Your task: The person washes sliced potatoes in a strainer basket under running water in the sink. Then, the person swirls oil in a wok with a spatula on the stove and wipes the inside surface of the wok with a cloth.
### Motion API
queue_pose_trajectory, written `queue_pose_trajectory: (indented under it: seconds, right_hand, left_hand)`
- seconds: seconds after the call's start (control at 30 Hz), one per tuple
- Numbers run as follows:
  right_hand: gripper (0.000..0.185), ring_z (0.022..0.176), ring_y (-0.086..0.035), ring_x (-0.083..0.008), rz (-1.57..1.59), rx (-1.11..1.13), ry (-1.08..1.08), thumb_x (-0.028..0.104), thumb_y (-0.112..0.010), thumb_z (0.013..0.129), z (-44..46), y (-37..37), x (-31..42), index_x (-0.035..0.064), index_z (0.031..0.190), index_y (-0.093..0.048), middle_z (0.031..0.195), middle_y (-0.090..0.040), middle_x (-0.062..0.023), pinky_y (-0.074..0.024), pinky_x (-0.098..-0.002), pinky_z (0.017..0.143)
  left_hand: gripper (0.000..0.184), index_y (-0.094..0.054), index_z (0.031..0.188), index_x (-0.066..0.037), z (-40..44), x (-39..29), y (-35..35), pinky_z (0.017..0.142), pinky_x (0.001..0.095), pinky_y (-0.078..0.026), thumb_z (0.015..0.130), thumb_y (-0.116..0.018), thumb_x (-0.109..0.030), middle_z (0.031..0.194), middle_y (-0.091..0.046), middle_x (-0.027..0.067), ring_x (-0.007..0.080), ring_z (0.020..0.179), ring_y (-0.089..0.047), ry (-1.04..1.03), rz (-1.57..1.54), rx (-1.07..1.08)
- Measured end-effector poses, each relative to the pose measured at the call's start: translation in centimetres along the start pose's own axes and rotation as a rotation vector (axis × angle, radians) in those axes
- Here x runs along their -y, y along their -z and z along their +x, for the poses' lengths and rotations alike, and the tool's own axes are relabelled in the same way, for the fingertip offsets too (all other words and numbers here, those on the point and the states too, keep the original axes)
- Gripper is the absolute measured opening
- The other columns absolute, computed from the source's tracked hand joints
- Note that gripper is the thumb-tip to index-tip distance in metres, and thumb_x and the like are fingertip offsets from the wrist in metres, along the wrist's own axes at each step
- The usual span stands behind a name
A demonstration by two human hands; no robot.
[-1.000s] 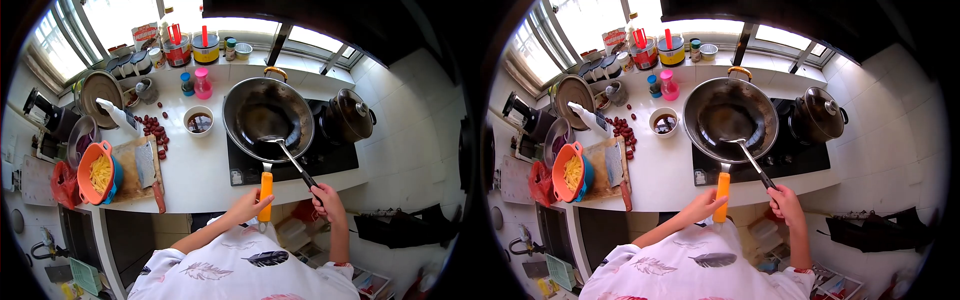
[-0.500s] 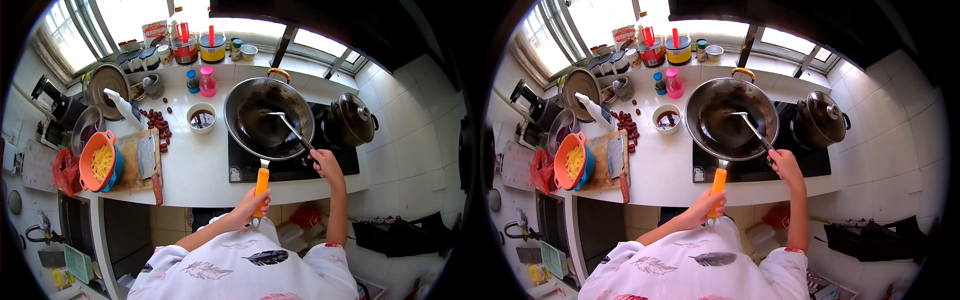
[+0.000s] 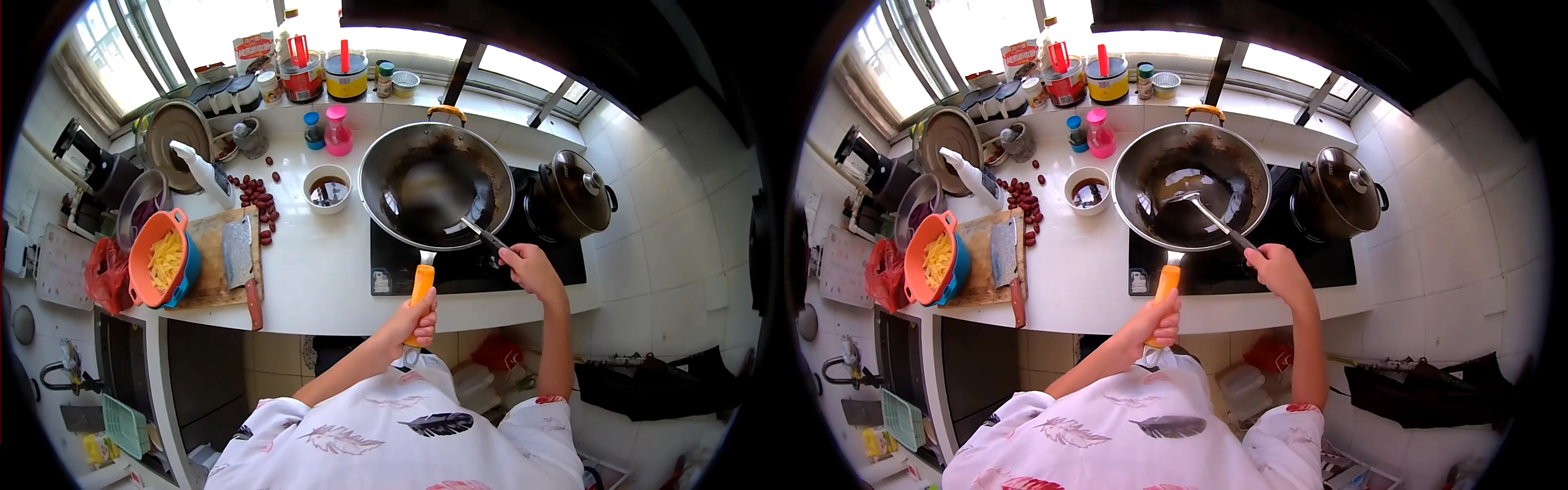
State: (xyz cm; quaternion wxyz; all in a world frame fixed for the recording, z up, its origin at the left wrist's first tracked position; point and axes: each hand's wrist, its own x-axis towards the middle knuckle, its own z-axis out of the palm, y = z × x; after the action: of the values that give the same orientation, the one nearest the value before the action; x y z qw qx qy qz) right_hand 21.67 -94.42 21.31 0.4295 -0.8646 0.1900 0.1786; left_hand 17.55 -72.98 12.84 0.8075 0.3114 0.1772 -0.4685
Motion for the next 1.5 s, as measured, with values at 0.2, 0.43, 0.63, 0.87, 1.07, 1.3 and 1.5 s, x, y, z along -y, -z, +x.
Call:
queue_pose_trajectory:
  seconds: [0.2, 0.43, 0.63, 0.87, 1.07, 1.3, 1.5]
  right_hand:
    - [0.029, 0.032, -0.024, -0.0030, 0.149, 0.117, -0.011, 0.029, -0.044, 0.087, 1.2, 3.5, 3.0, 0.0025, 0.076, -0.049, 0.045, -0.034, 0.0039, -0.0172, -0.0186, 0.029]
    - [0.032, 0.035, -0.035, -0.0082, -0.328, -0.058, 0.123, 0.028, -0.046, 0.084, 1.6, 4.1, 8.5, -0.0001, 0.070, -0.051, 0.047, -0.042, -0.0008, -0.0285, -0.0234, 0.036]
    - [0.034, 0.047, -0.051, -0.0151, -0.725, -0.027, 0.119, 0.027, -0.050, 0.080, 2.0, 3.5, 12.3, -0.0045, 0.070, -0.056, 0.055, -0.054, -0.0094, -0.0411, -0.0281, 0.051]
    - [0.032, 0.074, -0.056, -0.0317, -1.012, -0.093, 0.316, 0.027, -0.050, 0.079, 4.1, -1.1, 12.7, -0.0034, 0.078, -0.060, 0.074, -0.059, -0.0188, -0.0431, -0.0366, 0.071]
    - [0.029, 0.079, -0.056, -0.0336, -0.942, -0.113, 0.336, 0.026, -0.052, 0.078, 6.5, -2.9, 14.0, -0.0007, 0.081, -0.062, 0.078, -0.059, -0.0203, -0.0438, -0.0383, 0.074]
    - [0.026, 0.074, -0.059, -0.0269, -0.920, -0.039, 0.273, 0.026, -0.056, 0.073, 6.7, -0.1, 17.0, 0.0045, 0.084, -0.065, 0.075, -0.061, -0.0147, -0.0448, -0.0339, 0.072]
    - [0.024, 0.046, -0.053, -0.0123, -1.023, 0.122, 0.279, 0.020, -0.055, 0.071, 8.7, 1.5, 20.2, -0.0003, 0.078, -0.065, 0.050, -0.055, -0.0048, -0.0415, -0.0249, 0.049]
  left_hand:
    - [0.031, -0.039, 0.075, -0.013, -0.6, -0.9, 1.7, 0.033, 0.0149, -0.022, 0.083, -0.052, -0.040, 0.049, -0.027, -0.0068, 0.0017, 0.038, -0.023, 0.011, -0.147, 0.170]
    - [0.031, -0.039, 0.075, -0.013, -0.8, -1.0, 3.0, 0.032, 0.0158, -0.021, 0.083, -0.050, -0.041, 0.049, -0.026, -0.0061, 0.0023, 0.037, -0.022, 0.029, -0.209, 0.199]
    - [0.030, -0.038, 0.075, -0.013, -1.2, -1.6, 4.0, 0.032, 0.0161, -0.021, 0.085, -0.047, -0.039, 0.049, -0.026, -0.0055, 0.0031, 0.036, -0.021, 0.094, -0.323, 0.309]
    - [0.029, -0.038, 0.070, -0.014, -1.4, -2.2, 4.1, 0.031, 0.0160, -0.020, 0.087, -0.045, -0.038, 0.046, -0.026, -0.0061, 0.0032, 0.035, -0.022, 0.160, -0.354, 0.345]
    - [0.030, -0.037, 0.072, -0.013, -1.1, -2.0, 4.9, 0.031, 0.0166, -0.020, 0.086, -0.047, -0.038, 0.046, -0.026, -0.0053, 0.0034, 0.035, -0.021, 0.176, -0.351, 0.404]
    - [0.031, -0.035, 0.070, -0.013, -1.0, -2.3, 5.8, 0.031, 0.0167, -0.019, 0.088, -0.043, -0.037, 0.045, -0.024, -0.0051, 0.0039, 0.035, -0.020, 0.199, -0.413, 0.494]
    - [0.032, -0.034, 0.069, -0.013, -1.1, -2.5, 6.5, 0.031, 0.0166, -0.020, 0.089, -0.040, -0.038, 0.045, -0.023, -0.0050, 0.0036, 0.035, -0.020, 0.226, -0.460, 0.592]
